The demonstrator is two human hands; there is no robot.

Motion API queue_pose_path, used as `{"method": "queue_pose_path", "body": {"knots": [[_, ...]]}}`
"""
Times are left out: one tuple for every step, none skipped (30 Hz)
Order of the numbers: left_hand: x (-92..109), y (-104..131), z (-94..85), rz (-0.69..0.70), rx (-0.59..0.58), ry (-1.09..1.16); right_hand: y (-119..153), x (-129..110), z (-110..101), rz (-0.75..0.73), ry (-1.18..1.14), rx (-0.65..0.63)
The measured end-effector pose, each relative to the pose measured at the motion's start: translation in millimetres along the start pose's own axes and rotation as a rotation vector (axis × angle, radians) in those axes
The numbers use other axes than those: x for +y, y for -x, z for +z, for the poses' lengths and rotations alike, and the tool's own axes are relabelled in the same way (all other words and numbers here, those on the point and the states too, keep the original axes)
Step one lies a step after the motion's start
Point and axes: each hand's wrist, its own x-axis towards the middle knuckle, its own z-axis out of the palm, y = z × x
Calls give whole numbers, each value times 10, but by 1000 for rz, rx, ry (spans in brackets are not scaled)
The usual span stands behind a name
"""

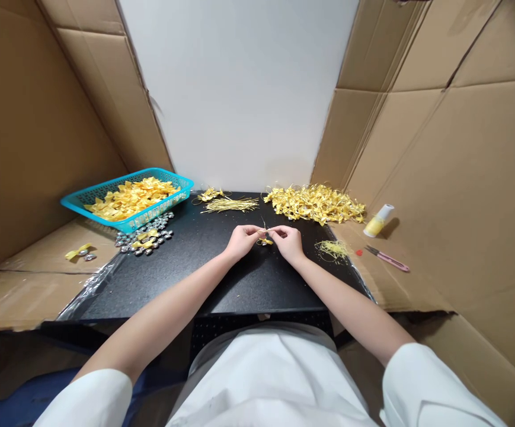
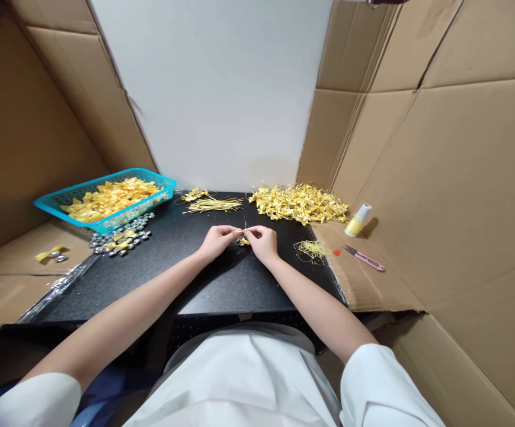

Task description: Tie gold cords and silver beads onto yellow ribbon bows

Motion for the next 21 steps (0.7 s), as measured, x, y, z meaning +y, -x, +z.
{"method": "queue_pose_path", "body": {"knots": [[6, 4, 3, -2, 1, -2, -1, 11, 6, 8, -15, 0], [13, 9, 6, -5, 1, -6, -1, 19, 11, 15, -30, -1], [21, 14, 9, -7, 1, -11, -1, 25, 16, 23, -45, -3], [29, 20, 12, -9, 0, -17, 0, 29, 19, 30, -58, -5], [37, 26, 14, -11, 1, -25, 1, 30, 21, 37, -69, -7], [44, 31, 15, -10, 1, -33, 3, 30, 23, 43, -77, -8], [50, 36, 16, -8, 1, -40, 4, 27, 23, 48, -82, -10], [54, 38, 16, -6, -1, -47, 5, 24, 24, 52, -86, -11], [56, 40, 15, -3, -2, -55, 6, 21, 23, 57, -89, -12], [56, 40, 14, 3, -5, -65, 6, 19, 22, 61, -91, -13], [55, 40, 11, 14, -10, -78, 5, 17, 21, 63, -92, -16], [54, 40, 8, 29, -15, -95, 4, 16, 21, 66, -91, -18], [53, 40, 6, 48, -21, -114, 3, 17, 20, 69, -88, -21], [51, 41, 3, 67, -24, -138, 2, 18, 19, 72, -84, -24], [50, 43, 1, 83, -25, -164, 1, 19, 19, 74, -75, -26], [49, 45, 0, 97, -24, -191, 2, 20, 19, 74, -63, -26], [49, 49, -1, 106, -22, -217, 3, 21, 20, 70, -48, -23], [50, 52, -1, 112, -20, -239, 5, 21, 21, 64, -31, -19], [52, 57, 0, 118, -18, -258, 7, 19, 22, 56, -14, -15], [56, 61, 1, 122, -18, -274, 9, 18, 24, 49, 0, -12], [61, 66, 2, 126, -18, -289, 10, 16, 26, 44, 8, -10]]}}
